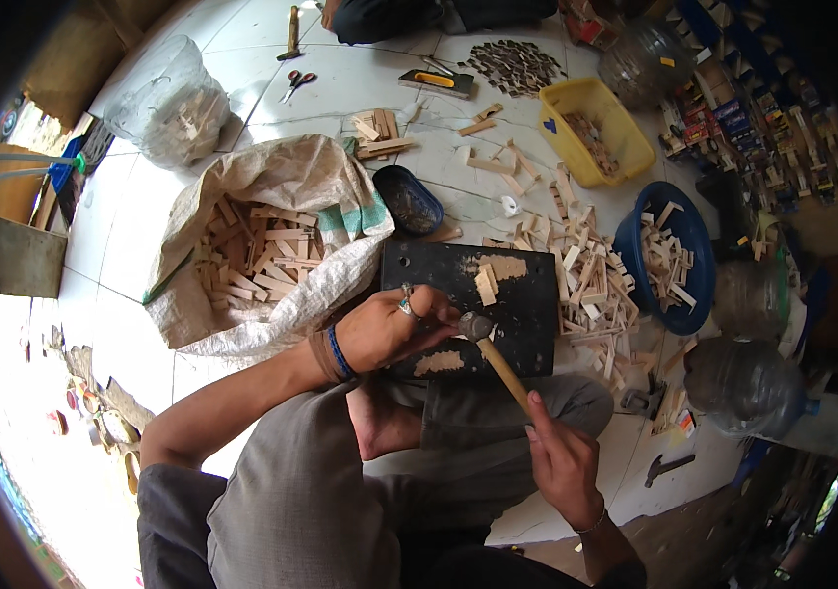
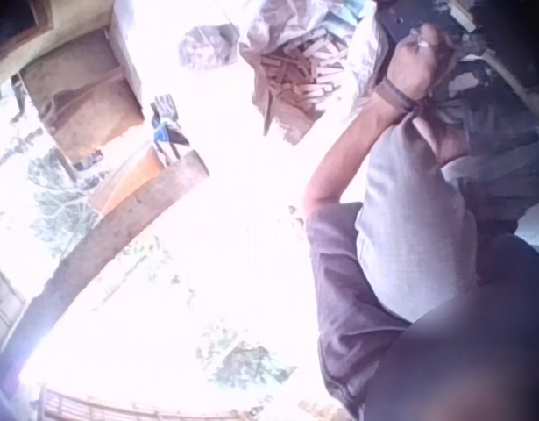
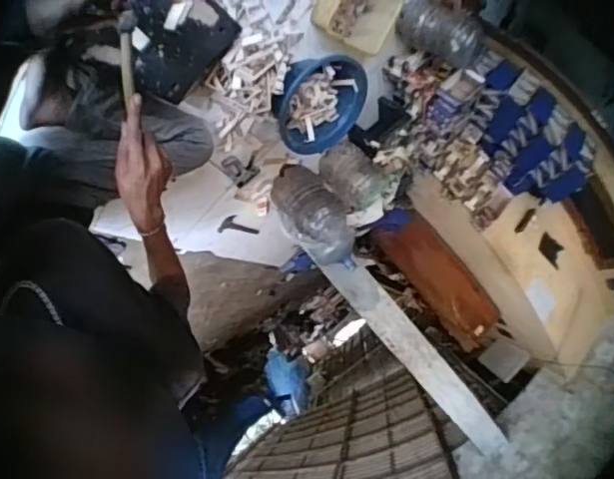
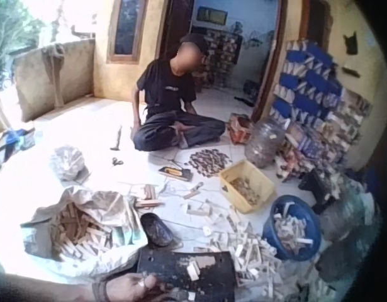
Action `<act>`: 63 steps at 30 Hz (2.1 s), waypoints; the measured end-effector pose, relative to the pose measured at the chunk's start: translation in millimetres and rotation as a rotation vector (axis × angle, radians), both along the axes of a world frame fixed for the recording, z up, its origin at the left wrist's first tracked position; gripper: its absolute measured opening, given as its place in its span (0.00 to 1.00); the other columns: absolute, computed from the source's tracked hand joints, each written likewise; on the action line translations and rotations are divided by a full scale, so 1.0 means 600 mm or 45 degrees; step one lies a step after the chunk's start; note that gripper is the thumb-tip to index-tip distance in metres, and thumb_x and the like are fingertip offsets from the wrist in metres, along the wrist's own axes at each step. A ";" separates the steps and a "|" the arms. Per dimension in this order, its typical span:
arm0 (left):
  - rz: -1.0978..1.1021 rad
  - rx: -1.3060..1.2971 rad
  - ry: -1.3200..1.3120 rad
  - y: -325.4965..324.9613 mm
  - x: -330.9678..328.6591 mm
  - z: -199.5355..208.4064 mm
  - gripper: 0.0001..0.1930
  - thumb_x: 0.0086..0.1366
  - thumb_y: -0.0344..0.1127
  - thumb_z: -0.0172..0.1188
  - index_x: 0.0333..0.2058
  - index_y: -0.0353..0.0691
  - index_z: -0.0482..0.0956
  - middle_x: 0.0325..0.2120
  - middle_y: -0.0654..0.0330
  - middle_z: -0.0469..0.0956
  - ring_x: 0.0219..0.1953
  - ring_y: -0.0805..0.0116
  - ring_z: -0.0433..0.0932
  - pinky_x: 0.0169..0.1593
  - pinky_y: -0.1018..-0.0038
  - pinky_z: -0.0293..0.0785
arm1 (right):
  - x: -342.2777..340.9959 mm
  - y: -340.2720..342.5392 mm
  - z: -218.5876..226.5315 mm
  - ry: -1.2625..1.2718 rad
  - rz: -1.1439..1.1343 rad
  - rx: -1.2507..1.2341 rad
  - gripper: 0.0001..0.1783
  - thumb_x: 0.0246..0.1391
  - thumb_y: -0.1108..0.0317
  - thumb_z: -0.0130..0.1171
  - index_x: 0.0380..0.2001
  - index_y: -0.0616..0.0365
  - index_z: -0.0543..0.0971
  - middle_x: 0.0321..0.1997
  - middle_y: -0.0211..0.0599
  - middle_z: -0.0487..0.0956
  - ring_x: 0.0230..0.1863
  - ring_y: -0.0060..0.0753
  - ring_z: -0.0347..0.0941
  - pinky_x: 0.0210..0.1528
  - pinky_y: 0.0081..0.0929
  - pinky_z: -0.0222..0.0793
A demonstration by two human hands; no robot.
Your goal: The person sits on the floor and uses a hammer to split small wooden pieces on a black cutting board. They repeatedly pick up pieces, position them, strike them, and place the resulting fragments into a nearby sack.
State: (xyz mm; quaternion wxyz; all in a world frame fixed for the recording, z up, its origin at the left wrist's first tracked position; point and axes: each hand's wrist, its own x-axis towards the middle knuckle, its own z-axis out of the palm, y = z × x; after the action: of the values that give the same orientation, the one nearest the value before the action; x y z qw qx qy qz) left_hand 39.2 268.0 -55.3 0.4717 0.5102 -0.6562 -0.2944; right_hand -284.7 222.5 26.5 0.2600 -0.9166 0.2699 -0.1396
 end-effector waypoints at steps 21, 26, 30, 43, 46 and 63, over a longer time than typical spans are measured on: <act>0.028 -0.235 -0.261 -0.008 0.001 0.004 0.17 0.64 0.24 0.70 0.42 0.38 0.67 0.38 0.58 0.84 0.42 0.56 0.87 0.43 0.67 0.84 | -0.014 -0.001 -0.007 -0.001 0.022 -0.056 0.33 0.60 0.81 0.59 0.69 0.69 0.69 0.39 0.54 0.84 0.33 0.49 0.84 0.35 0.38 0.77; 0.069 -0.286 -0.275 -0.010 -0.002 -0.004 0.19 0.64 0.25 0.71 0.44 0.38 0.67 0.38 0.57 0.84 0.42 0.56 0.87 0.44 0.67 0.85 | 0.009 -0.003 -0.026 0.083 -0.227 0.132 0.26 0.67 0.76 0.56 0.67 0.69 0.70 0.47 0.55 0.84 0.37 0.48 0.84 0.42 0.35 0.79; 0.056 -0.250 -0.256 -0.009 -0.001 -0.004 0.20 0.64 0.25 0.71 0.45 0.38 0.66 0.39 0.56 0.84 0.41 0.57 0.88 0.44 0.68 0.85 | 0.064 -0.027 -0.042 -0.239 -0.660 0.516 0.20 0.70 0.68 0.58 0.60 0.66 0.76 0.44 0.42 0.84 0.38 0.29 0.80 0.42 0.27 0.75; -0.065 -0.216 -0.234 -0.006 0.006 0.009 0.24 0.63 0.30 0.71 0.53 0.36 0.69 0.42 0.55 0.83 0.44 0.52 0.84 0.46 0.64 0.81 | 0.174 -0.054 -0.116 -0.298 -0.745 1.139 0.19 0.65 0.53 0.68 0.36 0.61 0.82 0.21 0.17 0.69 0.23 0.10 0.62 0.25 0.17 0.59; -0.076 -0.135 -0.176 -0.006 0.007 0.013 0.25 0.61 0.31 0.73 0.54 0.36 0.71 0.46 0.51 0.82 0.48 0.49 0.82 0.50 0.60 0.80 | 0.176 -0.058 -0.115 -0.341 -0.784 1.228 0.19 0.65 0.52 0.67 0.34 0.59 0.80 0.20 0.17 0.69 0.21 0.10 0.63 0.22 0.17 0.57; 0.003 0.005 -0.089 -0.017 -0.007 -0.022 0.18 0.66 0.45 0.69 0.45 0.36 0.85 0.38 0.49 0.85 0.43 0.48 0.84 0.49 0.59 0.80 | 0.182 -0.056 -0.105 -0.384 -0.811 1.293 0.15 0.67 0.57 0.66 0.35 0.57 0.78 0.21 0.15 0.65 0.19 0.07 0.57 0.20 0.14 0.54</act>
State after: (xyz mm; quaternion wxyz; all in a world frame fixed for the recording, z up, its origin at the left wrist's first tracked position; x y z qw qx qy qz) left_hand 34.8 257.5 -68.2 0.4477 0.5220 -0.6711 -0.2770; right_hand -175.3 189.0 -36.2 0.6448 -0.5228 0.5234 -0.1925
